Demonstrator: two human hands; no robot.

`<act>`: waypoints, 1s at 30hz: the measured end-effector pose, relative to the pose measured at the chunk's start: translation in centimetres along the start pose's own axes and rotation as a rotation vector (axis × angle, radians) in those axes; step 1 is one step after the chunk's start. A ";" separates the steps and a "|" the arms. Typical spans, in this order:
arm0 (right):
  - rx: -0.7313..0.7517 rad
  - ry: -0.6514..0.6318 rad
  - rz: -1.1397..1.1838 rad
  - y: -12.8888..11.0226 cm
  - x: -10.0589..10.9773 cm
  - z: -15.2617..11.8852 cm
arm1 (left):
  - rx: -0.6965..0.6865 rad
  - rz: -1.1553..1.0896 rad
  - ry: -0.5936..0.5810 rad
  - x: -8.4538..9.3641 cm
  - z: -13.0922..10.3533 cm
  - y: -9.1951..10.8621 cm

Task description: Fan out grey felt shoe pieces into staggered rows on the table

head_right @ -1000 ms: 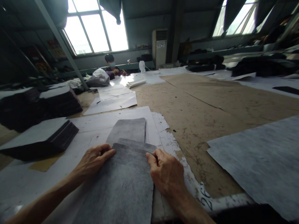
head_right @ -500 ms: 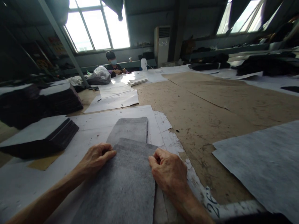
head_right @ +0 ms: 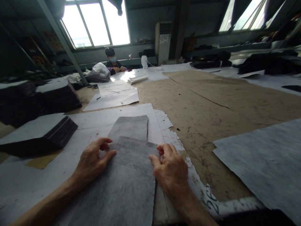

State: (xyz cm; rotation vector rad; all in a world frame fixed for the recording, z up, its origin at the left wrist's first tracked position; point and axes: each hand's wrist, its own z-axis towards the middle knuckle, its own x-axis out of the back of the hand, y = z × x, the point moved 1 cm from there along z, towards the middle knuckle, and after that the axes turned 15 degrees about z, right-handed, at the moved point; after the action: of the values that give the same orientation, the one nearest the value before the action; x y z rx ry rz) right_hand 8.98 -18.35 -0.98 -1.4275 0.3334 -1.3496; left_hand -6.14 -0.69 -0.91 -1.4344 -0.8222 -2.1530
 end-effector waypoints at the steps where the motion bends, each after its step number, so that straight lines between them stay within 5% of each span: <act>1: 0.018 0.022 0.068 0.1 0.3 0.0 | -0.050 -0.002 0.089 0.1 -0.2 -0.1; 4: 0.105 0.010 0.158 0.1 1.2 -0.5 | -0.283 0.004 0.155 0.5 -0.8 -0.2; 9: 0.105 -0.223 -0.007 -0.7 1.3 -1.6 | -0.463 0.044 -0.062 0.7 -0.9 0.3; 17: -0.212 -0.427 -0.132 -2.3 1.0 -0.6 | -0.286 0.034 -0.233 1.0 0.0 0.8; 22: -0.219 -0.413 -0.205 -1.9 0.9 -1.3 | -0.017 0.133 -0.334 1.6 -0.5 0.0; 30: -0.233 -0.408 -0.157 -1.3 0.8 -1.4 | 0.128 -0.116 -0.392 1.7 -0.6 -0.8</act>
State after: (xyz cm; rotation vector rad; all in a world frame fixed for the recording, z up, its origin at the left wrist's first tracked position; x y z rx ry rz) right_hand 7.43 -19.14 0.19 -1.9149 0.1126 -1.1318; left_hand -7.67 -0.54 0.32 -1.8080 -1.1836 -1.8814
